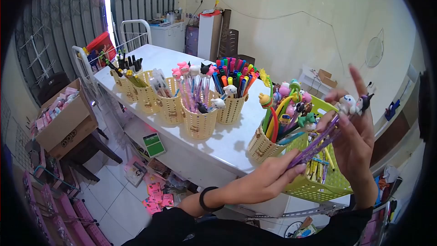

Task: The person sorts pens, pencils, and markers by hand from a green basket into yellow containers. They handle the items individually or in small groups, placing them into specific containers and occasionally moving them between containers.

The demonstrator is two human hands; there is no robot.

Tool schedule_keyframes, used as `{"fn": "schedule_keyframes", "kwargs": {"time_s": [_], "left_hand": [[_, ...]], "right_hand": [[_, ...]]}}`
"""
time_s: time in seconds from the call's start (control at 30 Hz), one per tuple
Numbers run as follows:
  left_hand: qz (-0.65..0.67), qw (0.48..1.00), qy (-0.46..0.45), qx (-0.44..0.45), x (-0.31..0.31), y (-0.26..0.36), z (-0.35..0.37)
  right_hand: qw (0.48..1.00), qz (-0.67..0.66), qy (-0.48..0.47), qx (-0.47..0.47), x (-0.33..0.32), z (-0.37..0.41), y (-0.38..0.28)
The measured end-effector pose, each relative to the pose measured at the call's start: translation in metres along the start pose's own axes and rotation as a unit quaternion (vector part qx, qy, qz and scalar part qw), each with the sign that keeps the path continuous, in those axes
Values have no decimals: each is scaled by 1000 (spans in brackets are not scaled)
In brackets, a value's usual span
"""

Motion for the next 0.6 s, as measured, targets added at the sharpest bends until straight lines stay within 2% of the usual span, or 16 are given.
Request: {"fn": "schedule_keyframes", "kwargs": {"time_s": [0.03, 0.1, 0.17, 0.2, 0.23, 0.3, 0.5, 0.57, 0.6], "left_hand": [[-2, 1000, 2, -4, -2, -4, 0], [8, 996, 55, 76, -10, 1, -1], [-3, 996, 57, 72, -13, 3, -1], [0, 999, 29, 42, -11, 4, -2], [2, 1000, 0, 13, -8, 4, -2], [11, 1000, -7, 19, -8, 7, -1], [95, 995, -29, -14, -2, 1, 3], [136, 990, -28, -25, -1, -4, 2], [158, 986, -26, -33, -1, -6, 1]], "right_hand": [[999, 47, -4, -28, 5, -3, -2], [998, 42, -19, -36, 7, -7, 4], [996, 54, -33, -57, 14, -8, 3], [990, 87, -49, -100, 16, -8, 1], [990, 85, -51, -100, 17, -8, 1], [976, 137, -58, -161, 21, -3, -6], [977, 132, -73, -154, 16, -5, -16], [971, 194, -55, -131, 6, -10, -18], [982, 141, -69, -102, 5, -11, -14]]}}
Point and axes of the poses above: each hand's wrist, its own z-axis away from the middle knuckle, its own x-axis out of the palm, y = z × x, the point moved 8 cm from there along -z, towards the middle knuckle
